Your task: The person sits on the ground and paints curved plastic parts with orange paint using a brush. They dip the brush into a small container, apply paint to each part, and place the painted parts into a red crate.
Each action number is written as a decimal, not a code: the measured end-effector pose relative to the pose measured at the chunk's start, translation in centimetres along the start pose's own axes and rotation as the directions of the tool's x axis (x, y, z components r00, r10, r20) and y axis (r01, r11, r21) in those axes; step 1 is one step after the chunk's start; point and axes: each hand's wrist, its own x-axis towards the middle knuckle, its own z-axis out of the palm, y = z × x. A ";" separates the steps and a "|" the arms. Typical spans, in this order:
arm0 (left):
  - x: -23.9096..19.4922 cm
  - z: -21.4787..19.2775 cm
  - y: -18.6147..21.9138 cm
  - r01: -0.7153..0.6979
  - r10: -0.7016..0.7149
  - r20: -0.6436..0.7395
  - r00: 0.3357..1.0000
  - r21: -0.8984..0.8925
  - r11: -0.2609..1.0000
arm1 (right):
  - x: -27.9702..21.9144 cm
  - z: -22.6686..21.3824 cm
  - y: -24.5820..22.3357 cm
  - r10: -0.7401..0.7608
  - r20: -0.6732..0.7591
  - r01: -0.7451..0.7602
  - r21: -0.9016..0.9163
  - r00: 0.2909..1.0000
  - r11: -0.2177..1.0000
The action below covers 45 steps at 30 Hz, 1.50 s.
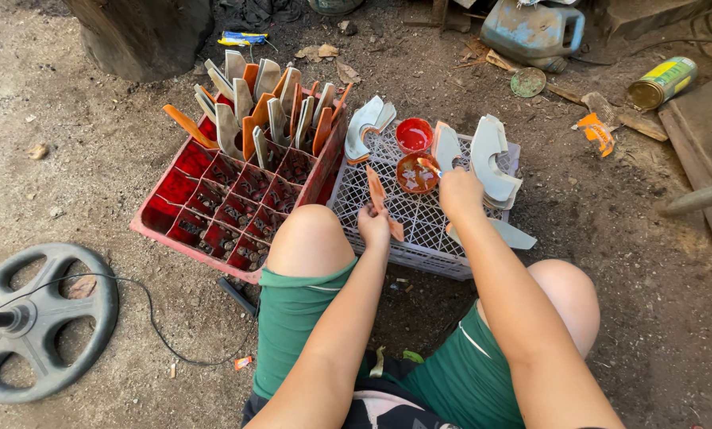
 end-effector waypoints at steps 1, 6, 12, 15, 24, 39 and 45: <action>0.1 0.2 -0.6 -0.023 0.031 0.042 0.999 -0.186 0.982 | 0.1 0.5 -0.3 -0.014 0.027 0.014 -0.018 1.000 1.000; 0.3 -0.5 0.1 0.112 -0.085 0.088 0.992 -0.370 0.922 | 1.1 1.4 -1.6 -0.014 0.135 0.005 0.068 0.991 0.998; -1.4 -0.3 2.3 0.121 -0.078 0.150 0.986 -0.309 0.943 | 0.6 0.0 -1.5 -0.003 0.264 -0.033 0.133 0.964 0.991; -2.3 -0.1 3.6 0.188 -0.139 0.194 0.971 -0.263 0.946 | -0.2 -1.9 -1.3 0.030 0.346 -0.080 0.130 0.938 0.988; -3.3 -1.2 15.8 -0.214 0.207 0.372 0.905 -0.022 0.977 | -5.9 -12.4 3.2 0.217 0.107 -0.240 0.513 0.970 0.824; 1.9 0.6 17.7 -0.202 0.161 0.549 0.820 0.015 0.979 | -6.3 -4.9 2.2 0.336 0.041 -0.221 0.825 0.941 0.520; -2.0 1.5 19.5 -0.387 0.205 0.481 0.852 0.316 0.866 | -5.4 -3.0 -0.6 0.307 -0.064 -0.115 0.839 0.950 0.532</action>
